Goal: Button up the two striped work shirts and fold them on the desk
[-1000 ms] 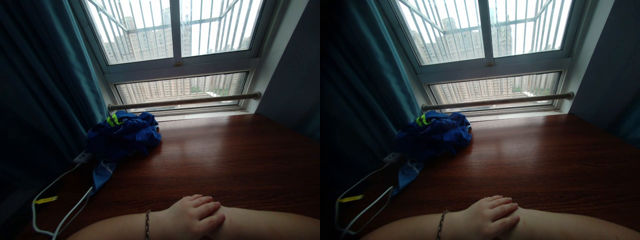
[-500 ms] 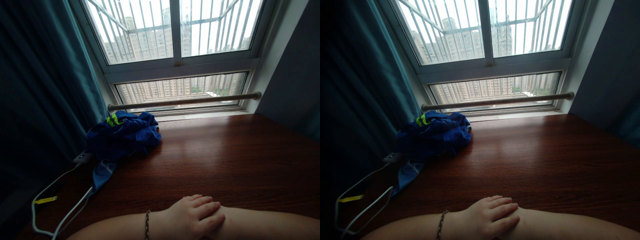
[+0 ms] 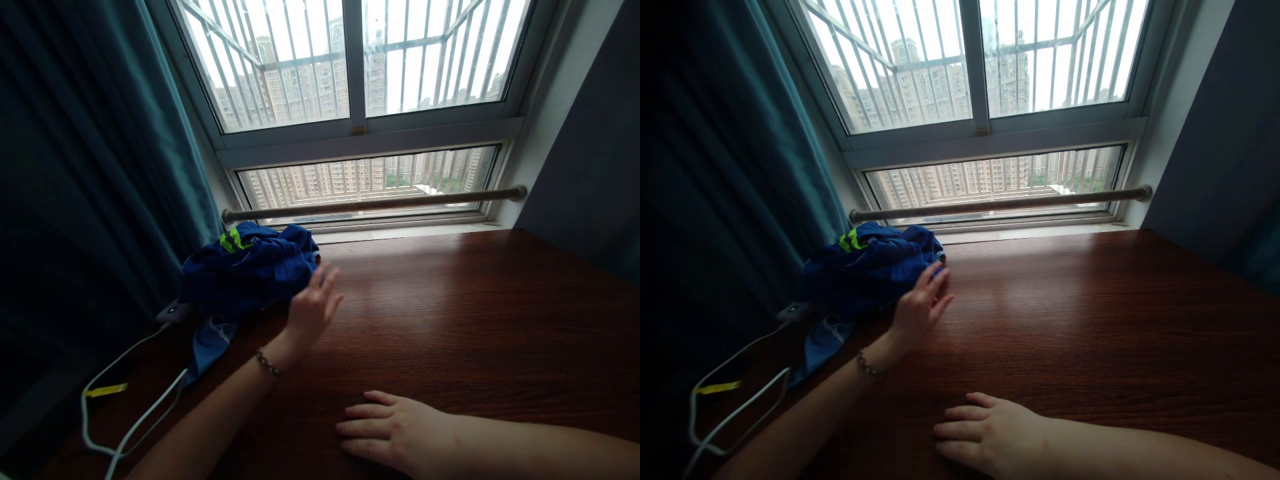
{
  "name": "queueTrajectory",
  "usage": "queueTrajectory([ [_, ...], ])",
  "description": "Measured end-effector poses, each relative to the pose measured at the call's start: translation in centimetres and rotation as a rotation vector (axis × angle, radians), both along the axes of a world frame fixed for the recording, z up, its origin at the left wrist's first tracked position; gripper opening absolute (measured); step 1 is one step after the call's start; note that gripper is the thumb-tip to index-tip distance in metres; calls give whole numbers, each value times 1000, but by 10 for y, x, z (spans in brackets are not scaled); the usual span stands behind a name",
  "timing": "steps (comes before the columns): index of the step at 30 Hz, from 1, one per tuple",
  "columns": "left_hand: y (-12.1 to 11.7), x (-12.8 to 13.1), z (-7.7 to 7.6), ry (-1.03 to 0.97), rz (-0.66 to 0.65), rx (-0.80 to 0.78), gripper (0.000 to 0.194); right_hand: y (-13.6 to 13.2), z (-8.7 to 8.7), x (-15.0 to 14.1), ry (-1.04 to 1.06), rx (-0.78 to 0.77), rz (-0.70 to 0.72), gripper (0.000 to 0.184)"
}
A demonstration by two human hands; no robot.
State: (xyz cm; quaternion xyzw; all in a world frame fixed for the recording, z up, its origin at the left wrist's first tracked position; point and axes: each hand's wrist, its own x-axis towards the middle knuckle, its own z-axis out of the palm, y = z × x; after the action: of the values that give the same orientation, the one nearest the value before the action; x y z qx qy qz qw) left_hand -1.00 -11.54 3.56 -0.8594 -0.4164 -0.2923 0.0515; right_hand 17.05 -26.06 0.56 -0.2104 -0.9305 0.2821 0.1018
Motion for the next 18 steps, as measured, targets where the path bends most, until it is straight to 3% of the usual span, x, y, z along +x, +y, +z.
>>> queueTrajectory([
  [2, 41, -25, 21, 29, 380, 48, 56, 0, 3, 1, -3, -22, 8, 48],
  [4, 73, -53, 40, 94, 599, -14, 63, -1, 4, 1, -2, -39, 7, 49],
  [6, 92, -78, 58, 128, 689, -124, 47, -2, 4, 0, 7, -56, -6, 48],
  [8, 98, -92, 75, 99, 714, -125, 30, -4, 3, -1, 22, -85, -18, 47],
  [10, 92, -91, 92, 4, 668, 2, 26, -5, 0, -1, 57, -126, -18, 45],
  [13, 62, -62, 114, -174, 476, 220, 24, -2, -8, 0, 202, -239, -95, 49],
  [16, 12, -15, 122, -218, 244, 296, 20, 16, -16, 0, 553, -510, -446, 74],
  [18, -27, 18, 116, -146, 36, 250, 18, 33, -18, 2, 801, -686, -662, 80],
])
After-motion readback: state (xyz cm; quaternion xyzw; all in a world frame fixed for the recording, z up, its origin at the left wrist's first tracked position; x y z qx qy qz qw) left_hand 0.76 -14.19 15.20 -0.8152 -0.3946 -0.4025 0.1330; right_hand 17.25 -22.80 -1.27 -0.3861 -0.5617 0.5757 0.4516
